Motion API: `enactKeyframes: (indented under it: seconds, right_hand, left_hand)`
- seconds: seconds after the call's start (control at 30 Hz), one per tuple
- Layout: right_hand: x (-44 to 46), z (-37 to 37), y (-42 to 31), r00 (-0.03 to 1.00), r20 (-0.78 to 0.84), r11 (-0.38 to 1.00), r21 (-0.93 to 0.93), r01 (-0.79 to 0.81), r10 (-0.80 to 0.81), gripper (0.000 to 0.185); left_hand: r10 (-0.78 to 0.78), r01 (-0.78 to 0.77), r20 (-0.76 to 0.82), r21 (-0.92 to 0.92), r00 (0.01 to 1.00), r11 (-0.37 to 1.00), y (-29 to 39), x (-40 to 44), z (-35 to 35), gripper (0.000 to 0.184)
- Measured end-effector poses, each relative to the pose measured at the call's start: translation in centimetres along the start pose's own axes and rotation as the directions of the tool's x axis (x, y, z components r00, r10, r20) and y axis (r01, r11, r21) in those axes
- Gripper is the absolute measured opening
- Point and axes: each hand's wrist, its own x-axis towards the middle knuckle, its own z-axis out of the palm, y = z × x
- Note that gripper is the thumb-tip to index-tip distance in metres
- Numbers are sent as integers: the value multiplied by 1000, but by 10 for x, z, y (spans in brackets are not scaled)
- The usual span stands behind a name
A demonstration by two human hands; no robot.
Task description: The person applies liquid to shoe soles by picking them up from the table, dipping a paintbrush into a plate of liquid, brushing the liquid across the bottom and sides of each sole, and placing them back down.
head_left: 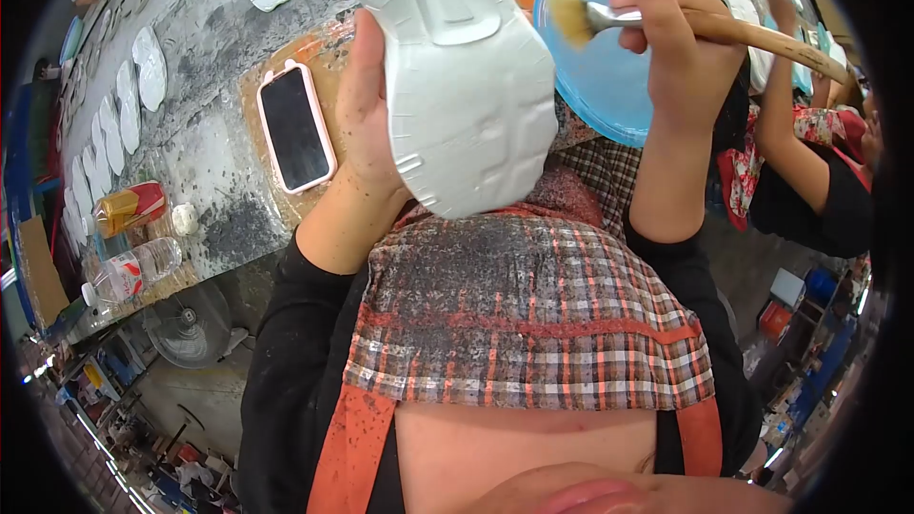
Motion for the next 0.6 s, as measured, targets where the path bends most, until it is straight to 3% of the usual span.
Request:
enactKeyframes:
  seconds: [0.03, 0.07, 0.1, 0.17, 0.2, 0.27, 0.3, 0.33, 0.37, 0.4, 0.43, 0.47, 0.5, 0.57, 0.6]
  right_hand:
    - [3, -1, 3, 998, -67, 1000, -14, -10, 9, 23]
    - [2, -6, 0, 1000, 11, 999, 52, -1, 0, 26]
    - [0, -8, 0, 998, 53, 994, 103, -21, 16, 23]
    - [-5, -11, 7, 989, 147, 988, 149, -31, 9, 21]
    - [-7, -10, 8, 987, 155, 989, 138, -60, 38, 21]
    - [-10, -14, 17, 975, 210, 985, 141, -100, 69, 20]
    - [-11, -17, 20, 975, 214, 984, 146, -98, 65, 20]
    - [-12, -19, 22, 975, 205, 983, 139, -119, 89, 20]
    - [-14, -21, 24, 974, 194, 981, 131, -142, 115, 20]
    - [-16, -24, 26, 974, 197, 981, 134, -142, 114, 20]
    - [-18, -27, 28, 973, 189, 980, 121, -159, 135, 20]
    - [-20, -30, 30, 972, 177, 979, 109, -173, 153, 20]
    - [-23, -33, 34, 969, 170, 973, 115, -201, 181, 20]
    - [-28, -40, 38, 963, 166, 968, 101, -230, 212, 19]
    - [-30, -42, 39, 956, 167, 962, 86, -259, 243, 18]
  left_hand:
    - [28, -25, -81, 35, 996, 999, 1, 1, -2, 78]
    - [61, -49, -163, 72, 985, 996, 3, 1, -4, 84]
    - [29, -24, -148, 41, 989, 999, 6, -1, -12, 76]
    - [72, -85, -261, -38, 963, 996, 14, -4, -36, 64]
    - [116, -93, -341, 83, 933, 992, 21, -4, -47, 52]
    - [188, -43, -559, 262, 807, 964, 51, -1, -55, 49]
    - [162, -92, -479, 168, 863, 982, 76, -1, -87, 42]
    - [153, -152, 67, -21, 986, 988, 110, 6, -182, 47]
    - [297, -213, -587, 209, 753, 954, 129, 11, -107, 54]
    - [412, -292, -421, 321, 808, 901, 158, 8, -149, 59]
    - [524, -377, -339, 414, 781, 829, 186, 7, -185, 61]
    - [567, -496, -479, 279, 670, 822, 212, -1, -227, 62]
    - [562, -616, -616, 152, 552, 773, 217, -2, -219, 63]
    - [528, -470, -849, 454, 30, 757, 207, 3, -211, 67]
    - [590, -466, -794, 471, 145, 749, 205, 7, -228, 70]
